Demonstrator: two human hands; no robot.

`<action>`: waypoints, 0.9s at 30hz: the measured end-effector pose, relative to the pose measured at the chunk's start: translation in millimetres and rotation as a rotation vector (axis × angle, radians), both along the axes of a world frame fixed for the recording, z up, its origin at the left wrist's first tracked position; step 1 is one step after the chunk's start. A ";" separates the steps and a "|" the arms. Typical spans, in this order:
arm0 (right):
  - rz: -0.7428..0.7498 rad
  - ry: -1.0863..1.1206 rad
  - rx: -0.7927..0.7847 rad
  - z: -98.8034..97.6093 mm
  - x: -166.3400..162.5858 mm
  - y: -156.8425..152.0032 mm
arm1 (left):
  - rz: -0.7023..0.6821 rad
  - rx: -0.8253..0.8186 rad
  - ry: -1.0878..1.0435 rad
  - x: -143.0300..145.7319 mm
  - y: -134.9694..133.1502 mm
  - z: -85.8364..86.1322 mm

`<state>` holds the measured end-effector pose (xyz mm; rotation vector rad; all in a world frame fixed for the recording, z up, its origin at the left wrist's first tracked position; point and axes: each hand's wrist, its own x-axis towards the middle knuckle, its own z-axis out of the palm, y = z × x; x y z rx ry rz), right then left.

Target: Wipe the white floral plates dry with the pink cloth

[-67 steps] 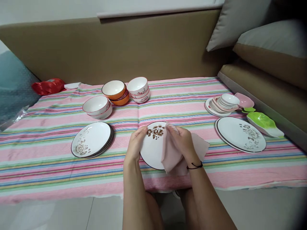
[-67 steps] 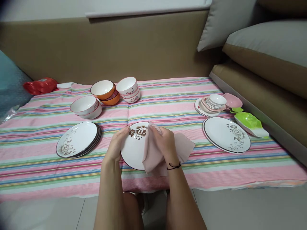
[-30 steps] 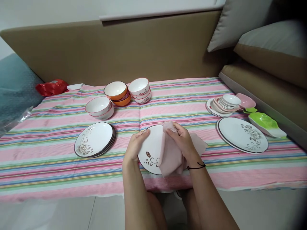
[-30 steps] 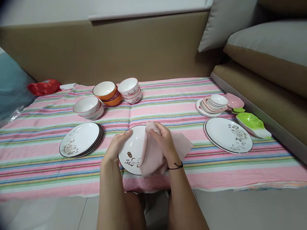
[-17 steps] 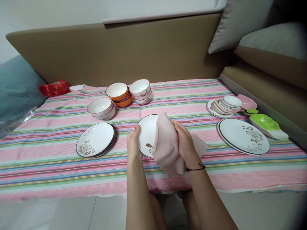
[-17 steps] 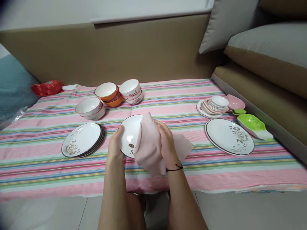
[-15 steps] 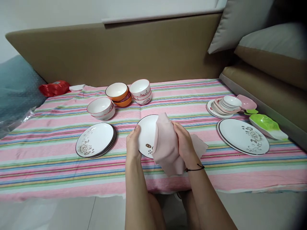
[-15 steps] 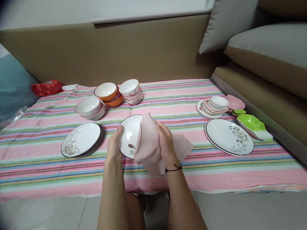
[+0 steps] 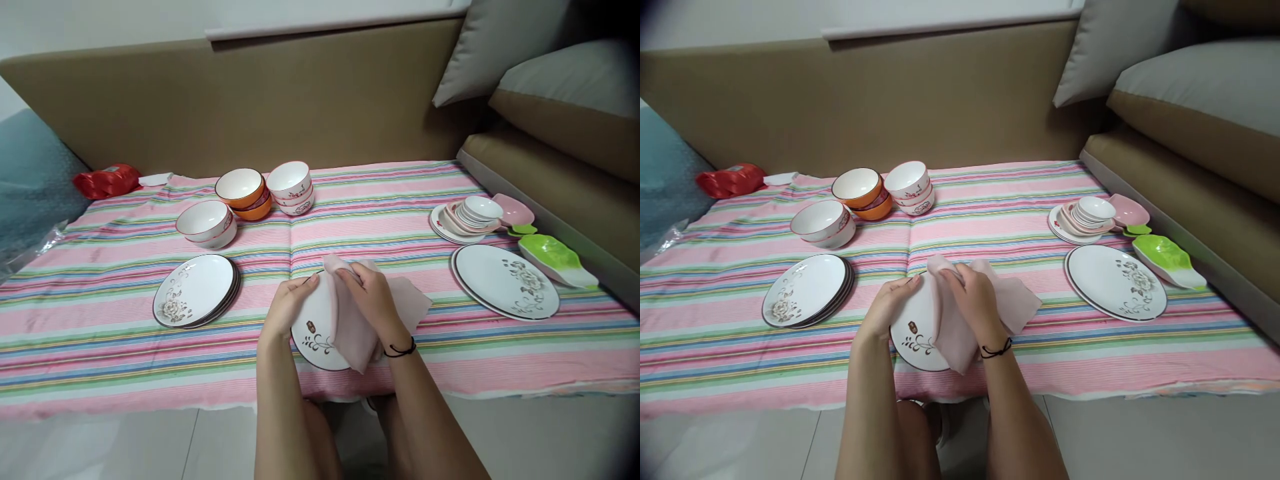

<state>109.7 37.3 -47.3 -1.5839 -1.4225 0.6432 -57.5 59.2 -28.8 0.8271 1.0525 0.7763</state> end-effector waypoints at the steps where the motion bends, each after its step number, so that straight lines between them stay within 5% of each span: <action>1: -0.039 0.002 -0.003 0.1 0.9 0.7 | 0.070 0.007 -0.017 2.4 0.0 -0.8; 7: -0.211 0.189 -0.076 1.2 0.7 2.0 | 0.615 0.042 -0.209 17.8 8.2 -7.7; 11: -0.143 0.265 -0.101 0.7 -4.2 1.9 | 0.723 0.054 -0.261 16.7 12.8 -11.0; 17: -0.174 0.214 -0.094 -5.0 3.1 2.7 | 0.395 0.069 -0.060 4.1 8.2 -1.9; 23: 0.082 0.097 -0.071 -3.3 2.3 -1.0 | -0.117 -0.031 0.113 -2.5 -0.1 5.1; 27: 0.169 0.051 -0.057 -3.2 -0.9 1.7 | -0.094 0.024 0.122 -0.6 -6.6 3.0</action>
